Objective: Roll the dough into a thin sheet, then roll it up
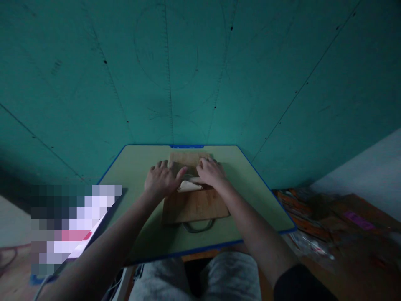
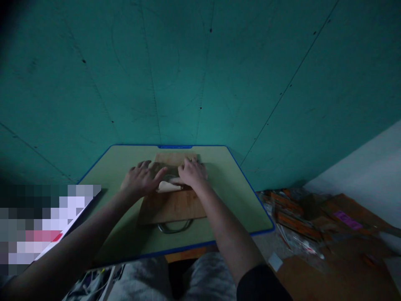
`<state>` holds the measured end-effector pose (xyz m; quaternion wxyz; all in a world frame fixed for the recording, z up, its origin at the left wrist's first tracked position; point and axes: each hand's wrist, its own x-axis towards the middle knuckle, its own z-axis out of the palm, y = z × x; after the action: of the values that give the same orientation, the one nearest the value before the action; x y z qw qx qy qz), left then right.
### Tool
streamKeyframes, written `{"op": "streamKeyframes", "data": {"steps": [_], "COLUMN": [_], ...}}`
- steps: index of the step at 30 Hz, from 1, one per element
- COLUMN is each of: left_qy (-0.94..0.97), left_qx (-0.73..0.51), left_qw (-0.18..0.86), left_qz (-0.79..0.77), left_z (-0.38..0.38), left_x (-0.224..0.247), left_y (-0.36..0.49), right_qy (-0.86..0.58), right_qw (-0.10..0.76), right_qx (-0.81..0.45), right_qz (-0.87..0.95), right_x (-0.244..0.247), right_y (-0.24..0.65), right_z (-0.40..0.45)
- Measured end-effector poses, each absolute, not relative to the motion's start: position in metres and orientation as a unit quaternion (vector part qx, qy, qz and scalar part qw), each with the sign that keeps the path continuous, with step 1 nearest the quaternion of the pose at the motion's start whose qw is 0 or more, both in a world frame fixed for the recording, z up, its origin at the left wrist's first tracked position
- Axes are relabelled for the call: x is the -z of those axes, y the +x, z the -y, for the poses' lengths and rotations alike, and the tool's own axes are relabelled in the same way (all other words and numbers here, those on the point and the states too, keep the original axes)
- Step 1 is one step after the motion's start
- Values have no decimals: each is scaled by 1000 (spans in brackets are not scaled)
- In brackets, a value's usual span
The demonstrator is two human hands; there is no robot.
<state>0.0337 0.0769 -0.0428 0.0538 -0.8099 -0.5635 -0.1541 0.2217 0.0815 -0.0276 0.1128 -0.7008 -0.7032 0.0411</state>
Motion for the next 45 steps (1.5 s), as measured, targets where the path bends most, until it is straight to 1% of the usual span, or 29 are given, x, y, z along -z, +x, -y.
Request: {"op": "streamKeyframes", "data": {"steps": [6,10,12,14,16,18,20,23,25,28,31,34,39,42,45], "left_qy": [-815,-823,-828,-832,-838,-850,-857,-839,-805,-743,-700,-672,-645,-636,-633], "left_qx": [167,176,184,197,206,204,200,245,307,362,344,319,312,310,301], "left_qw": [96,102,103,108,102,69,21,-47,-87,-152,-221,-240,-272,-281,-286], "left_qz": [547,530,520,508,494,480,475,483,501,542,585,624,642,649,654], "left_z": [-24,8,19,25,29,31,32,33,32,27,21,18,19,20,21], "left_x": [46,61,71,78,81,78,72,61,55,50,50,55,59,59,59], "left_y": [35,30,27,23,20,16,9,-12,-29,-51,-63,-67,-65,-63,-62], "right_qy": [-679,-653,-643,-629,-609,-582,-558,-543,-538,-542,-548,-541,-559,-495,-422], "right_qw": [115,119,127,143,170,204,242,278,263,214,195,183,200,237,271], "right_qx": [-11,33,35,2,-81,-186,-254,-278,-284,-261,-231,-213,-137,-96,-90], "right_qz": [725,747,755,765,771,765,752,742,749,769,780,792,793,830,860], "right_x": [37,42,43,42,38,30,17,-1,-6,2,22,37,44,47,52], "right_y": [223,222,223,227,235,245,255,263,261,244,222,208,204,205,207], "right_z": [-29,6,19,27,26,17,0,-30,-49,-68,-71,-60,-22,4,26]}}
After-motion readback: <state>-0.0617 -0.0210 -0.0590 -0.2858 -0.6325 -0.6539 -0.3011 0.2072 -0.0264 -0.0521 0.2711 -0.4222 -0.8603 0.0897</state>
